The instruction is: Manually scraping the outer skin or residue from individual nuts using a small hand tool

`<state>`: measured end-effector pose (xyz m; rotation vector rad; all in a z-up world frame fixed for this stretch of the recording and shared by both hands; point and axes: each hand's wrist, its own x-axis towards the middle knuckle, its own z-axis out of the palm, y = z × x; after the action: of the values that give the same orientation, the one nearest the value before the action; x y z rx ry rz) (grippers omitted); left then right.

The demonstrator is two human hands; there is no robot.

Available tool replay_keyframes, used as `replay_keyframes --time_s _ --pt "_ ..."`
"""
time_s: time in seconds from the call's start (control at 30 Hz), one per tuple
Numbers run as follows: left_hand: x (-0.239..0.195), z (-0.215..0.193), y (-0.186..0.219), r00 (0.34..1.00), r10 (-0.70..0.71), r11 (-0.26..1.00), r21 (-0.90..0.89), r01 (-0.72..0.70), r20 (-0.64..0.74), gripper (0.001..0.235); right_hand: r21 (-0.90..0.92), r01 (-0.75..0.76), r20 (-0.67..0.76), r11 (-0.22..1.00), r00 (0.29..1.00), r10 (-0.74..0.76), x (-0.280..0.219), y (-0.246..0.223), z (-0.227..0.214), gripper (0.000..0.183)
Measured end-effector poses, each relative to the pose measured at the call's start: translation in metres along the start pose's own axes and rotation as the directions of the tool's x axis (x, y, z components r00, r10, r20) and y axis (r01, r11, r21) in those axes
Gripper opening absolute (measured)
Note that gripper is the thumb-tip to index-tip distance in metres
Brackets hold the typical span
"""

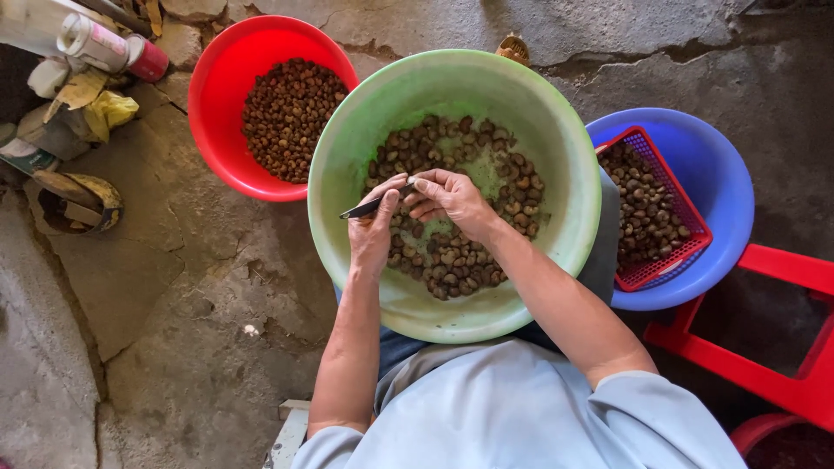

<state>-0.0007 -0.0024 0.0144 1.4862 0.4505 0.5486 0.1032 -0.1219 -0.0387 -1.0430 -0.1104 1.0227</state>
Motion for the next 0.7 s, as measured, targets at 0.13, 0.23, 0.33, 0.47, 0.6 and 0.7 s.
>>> replay_keyframes --time_s 0.13,0.23,0.33,0.47,0.6,0.7 --pt "0.000 -0.006 -0.012 0.999 -0.008 1.000 0.024 0.009 -0.044 0.019 -0.049 0.025 -0.005 0.998 1.000 -0.025 -0.003 0.000 0.004 0.029" --pt "0.003 -0.011 -0.018 0.996 0.017 0.998 0.059 -0.012 -0.089 0.019 -0.093 0.111 -0.031 0.989 0.993 -0.114 -0.001 0.000 0.003 0.028" --pt "0.000 -0.008 -0.008 0.993 -0.013 0.998 0.065 0.021 -0.114 0.019 -0.262 0.286 -0.125 0.922 0.937 -0.326 0.008 0.001 -0.016 0.022" --pt "0.000 -0.007 -0.006 0.987 0.042 0.987 0.159 -0.017 -0.154 0.018 -0.431 0.553 -0.141 0.713 0.740 -0.658 -0.036 -0.055 -0.036 0.014" --pt "0.006 -0.016 -0.015 0.984 0.101 0.970 0.234 -0.064 -0.150 0.020 -0.735 0.521 -0.119 0.435 0.532 -0.838 -0.086 -0.096 -0.091 0.015" --pt "0.007 -0.017 -0.022 0.987 0.123 0.977 0.188 -0.102 -0.107 0.027 -0.876 0.338 -0.143 0.344 0.500 -0.854 -0.116 -0.101 -0.155 0.010"
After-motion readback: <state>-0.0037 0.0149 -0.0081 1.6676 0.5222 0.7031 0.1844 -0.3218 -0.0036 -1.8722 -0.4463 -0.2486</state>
